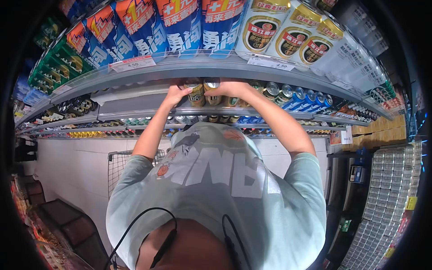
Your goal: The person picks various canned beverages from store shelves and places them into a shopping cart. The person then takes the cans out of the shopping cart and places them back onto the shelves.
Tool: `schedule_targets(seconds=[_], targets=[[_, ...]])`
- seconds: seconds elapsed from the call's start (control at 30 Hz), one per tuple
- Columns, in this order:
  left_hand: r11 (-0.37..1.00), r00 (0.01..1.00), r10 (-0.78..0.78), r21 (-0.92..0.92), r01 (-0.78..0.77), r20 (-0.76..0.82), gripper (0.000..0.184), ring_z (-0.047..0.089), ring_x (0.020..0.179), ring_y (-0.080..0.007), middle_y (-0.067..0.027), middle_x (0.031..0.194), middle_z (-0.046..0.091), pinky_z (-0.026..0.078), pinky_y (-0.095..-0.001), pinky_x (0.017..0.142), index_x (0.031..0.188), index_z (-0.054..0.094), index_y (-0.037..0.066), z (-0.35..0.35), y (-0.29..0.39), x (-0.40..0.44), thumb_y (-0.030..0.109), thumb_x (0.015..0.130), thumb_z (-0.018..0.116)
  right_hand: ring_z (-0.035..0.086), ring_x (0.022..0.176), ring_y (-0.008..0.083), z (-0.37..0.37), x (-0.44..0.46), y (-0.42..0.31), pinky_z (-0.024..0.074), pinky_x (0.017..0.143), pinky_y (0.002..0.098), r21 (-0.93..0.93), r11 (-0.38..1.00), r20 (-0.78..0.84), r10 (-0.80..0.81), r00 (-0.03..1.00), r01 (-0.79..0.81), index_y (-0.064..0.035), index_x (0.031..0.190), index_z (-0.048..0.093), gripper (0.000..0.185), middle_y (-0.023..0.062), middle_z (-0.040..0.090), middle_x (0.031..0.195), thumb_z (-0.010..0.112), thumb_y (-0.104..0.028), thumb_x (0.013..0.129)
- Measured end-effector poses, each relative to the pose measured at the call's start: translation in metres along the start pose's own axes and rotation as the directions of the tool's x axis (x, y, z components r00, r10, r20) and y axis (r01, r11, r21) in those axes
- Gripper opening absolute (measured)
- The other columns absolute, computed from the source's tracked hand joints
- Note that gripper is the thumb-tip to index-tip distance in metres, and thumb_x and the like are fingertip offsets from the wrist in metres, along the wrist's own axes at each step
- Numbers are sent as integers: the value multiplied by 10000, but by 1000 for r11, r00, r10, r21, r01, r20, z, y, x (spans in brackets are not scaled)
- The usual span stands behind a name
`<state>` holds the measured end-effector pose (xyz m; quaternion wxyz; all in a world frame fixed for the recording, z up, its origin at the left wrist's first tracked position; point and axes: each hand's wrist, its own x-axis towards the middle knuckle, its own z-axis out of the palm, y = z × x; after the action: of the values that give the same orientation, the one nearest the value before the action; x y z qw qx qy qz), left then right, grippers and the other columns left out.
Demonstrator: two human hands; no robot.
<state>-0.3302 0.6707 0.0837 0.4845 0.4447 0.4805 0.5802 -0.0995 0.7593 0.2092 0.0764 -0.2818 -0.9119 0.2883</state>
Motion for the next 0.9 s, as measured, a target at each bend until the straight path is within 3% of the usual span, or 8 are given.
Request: schedule_targets(seconds=[0.13, 0.23, 0.33, 0.37, 0.5, 0.6, 0.73, 0.9], targets=[[995, 996, 11, -95, -2, 90, 670, 579, 1201, -207, -111, 1351, 572, 472, -349, 1034, 1374, 476, -7, 3, -8, 4, -104, 771, 751, 540, 1215, 355, 11, 7, 10, 431, 1018, 426, -152, 986, -11, -69, 998, 67, -46, 1391, 501, 838, 199, 558, 1363, 814, -464, 736], [996, 995, 8, -91, 1, 98, 679, 540, 1252, -201, -103, 1370, 559, 448, -343, 1054, 1385, 461, -7, 6, -19, 8, -101, 772, 738, 542, 1213, 363, 10, 8, 8, 440, 1006, 443, -104, 989, -34, -113, 993, 109, -43, 1361, 529, 793, 201, 567, 1347, 819, -424, 728], [993, 997, 47, -114, -40, 58, 658, 495, 1293, -210, -107, 1397, 530, 410, -350, 1078, 1409, 438, -17, 6, -25, 5, -32, 814, 718, 541, 1205, 375, 11, 7, 4, 437, 1014, 455, -109, 982, -70, -165, 984, 157, -32, 1337, 547, 766, 206, 563, 1340, 816, -418, 732], [988, 986, 101, -132, -84, 131, 610, 474, 1283, -208, -109, 1405, 504, 389, -351, 1073, 1426, 416, -27, 4, -23, 5, 81, 883, 673, 538, 1207, 378, 13, 7, 4, 433, 1020, 456, -120, 979, -90, -176, 980, 165, -31, 1337, 547, 768, 208, 560, 1342, 813, -429, 737], [989, 990, 130, -75, -125, 62, 448, 507, 1103, -145, -72, 1199, 588, 416, -317, 941, 1286, 533, -48, 14, -21, -6, 294, 996, 555, 515, 1232, 392, 20, 14, 3, 412, 1049, 461, -145, 980, -79, -148, 986, 136, -30, 1341, 546, 786, 217, 542, 1355, 802, -485, 752], [996, 1000, -13, -87, 12, -12, 433, 528, 1082, -159, -80, 1136, 618, 411, -329, 956, 1244, 572, -54, 31, 3, -19, 311, 1016, 530, 544, 1192, 374, 19, 12, -1, 418, 1030, 445, -206, 965, -79, -181, 980, 162, -59, 1354, 551, 800, 202, 578, 1322, 772, -557, 769], [995, 997, 81, -55, -81, -6, 432, 555, 1094, -151, -85, 1231, 614, 438, -324, 976, 1358, 500, -27, 32, -34, 0, 198, 989, 522, 519, 1236, 381, 12, 10, 11, 398, 1060, 443, -254, 935, 80, -236, 968, 249, -58, 1401, 507, 841, 209, 553, 1356, 760, -565, 780], [985, 983, 174, 1, -174, -67, 416, 508, 1218, -216, -111, 1310, 584, 357, -346, 1078, 1330, 519, -40, 39, -31, 5, 166, 968, 517, 513, 1249, 398, -4, 6, 18, 403, 1059, 444, -323, 911, 198, -200, 960, 257, -35, 1393, 502, 846, 235, 539, 1362, 796, -480, 737]])
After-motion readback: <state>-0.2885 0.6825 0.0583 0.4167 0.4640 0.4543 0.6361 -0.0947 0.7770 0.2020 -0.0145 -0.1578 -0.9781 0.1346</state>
